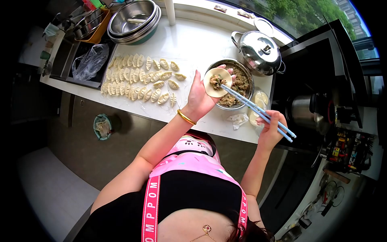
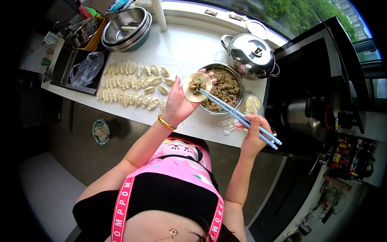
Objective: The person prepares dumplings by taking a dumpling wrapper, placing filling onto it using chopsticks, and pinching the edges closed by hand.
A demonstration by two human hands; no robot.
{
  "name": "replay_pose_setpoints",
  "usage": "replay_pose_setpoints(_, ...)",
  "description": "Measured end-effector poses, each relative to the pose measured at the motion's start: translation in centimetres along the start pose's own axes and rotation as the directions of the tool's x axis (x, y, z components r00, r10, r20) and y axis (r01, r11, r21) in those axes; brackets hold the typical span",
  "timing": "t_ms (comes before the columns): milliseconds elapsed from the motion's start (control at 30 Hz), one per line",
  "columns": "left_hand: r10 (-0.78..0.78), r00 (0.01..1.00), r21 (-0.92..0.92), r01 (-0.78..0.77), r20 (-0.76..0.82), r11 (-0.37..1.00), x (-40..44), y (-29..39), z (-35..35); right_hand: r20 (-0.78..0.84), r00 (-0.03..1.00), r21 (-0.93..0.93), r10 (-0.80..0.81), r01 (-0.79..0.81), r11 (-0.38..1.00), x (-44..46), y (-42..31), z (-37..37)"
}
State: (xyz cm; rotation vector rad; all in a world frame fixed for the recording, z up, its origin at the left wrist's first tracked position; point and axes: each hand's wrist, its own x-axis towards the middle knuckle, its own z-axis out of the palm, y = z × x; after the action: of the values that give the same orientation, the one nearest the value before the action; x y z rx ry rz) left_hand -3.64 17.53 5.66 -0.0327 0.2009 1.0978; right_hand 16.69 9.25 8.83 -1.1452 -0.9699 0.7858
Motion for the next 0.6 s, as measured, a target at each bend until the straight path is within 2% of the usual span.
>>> replay_pose_setpoints(67,0.007,1.000,0.018,-0.007,-0.001,1.000,0.0,0.1,-0.1,-0.099,0.995,0.123,0.000,0.012,0.992,0.2,0.0,-0.8)
replay_pose_setpoints(100,0.007,1.000,0.019,-0.007,-0.001,1.000,-0.1,0.1,-0.1,-0.099,0.995,0.124,0.000,0.012,0.992,0.3,0.3,-1.0)
replay_pose_setpoints(167,0.016,1.000,0.019,-0.016,-0.010,1.000,-0.1,0.2,-0.1,-0.250,0.968,-0.032,0.032,-0.041,0.999,0.3,1.8,-1.3)
replay_pose_setpoints(233,0.022,1.000,0.033,-0.021,-0.014,0.999,-0.2,0.3,0.1,-0.214,0.973,-0.227,0.084,-0.133,0.965,0.2,5.5,-1.7)
replay_pose_setpoints(300,0.026,1.000,0.046,-0.025,-0.017,0.999,-0.4,0.4,0.3,-0.156,0.969,-0.288,0.193,-0.232,0.929,-0.5,10.8,-2.4)
replay_pose_setpoints(400,0.027,0.999,0.037,-0.026,-0.028,0.999,-0.8,0.6,0.6,-0.138,0.968,-0.303,0.208,-0.241,0.922,-1.7,17.7,-2.4)
replay_pose_setpoints(433,0.031,0.999,0.041,-0.031,-0.009,0.999,-0.9,0.7,0.6,-0.138,0.968,-0.298,0.210,-0.243,0.923,-1.9,18.3,-2.0)
replay_pose_setpoints(500,0.033,0.999,0.049,-0.034,0.010,0.998,-1.0,0.7,0.7,-0.258,0.929,-0.184,0.264,-0.315,0.931,-2.3,19.2,-1.6)
replay_pose_setpoints(567,0.025,0.999,0.025,-0.026,0.032,0.999,-1.2,0.8,1.1,-0.246,0.922,-0.143,0.300,-0.341,0.929,-3.0,18.5,-1.6)
replay_pose_setpoints(600,0.021,0.999,0.027,-0.021,0.032,0.999,-1.3,0.7,1.2,-0.247,0.908,-0.034,0.340,-0.358,0.933,-3.7,18.2,-1.5)
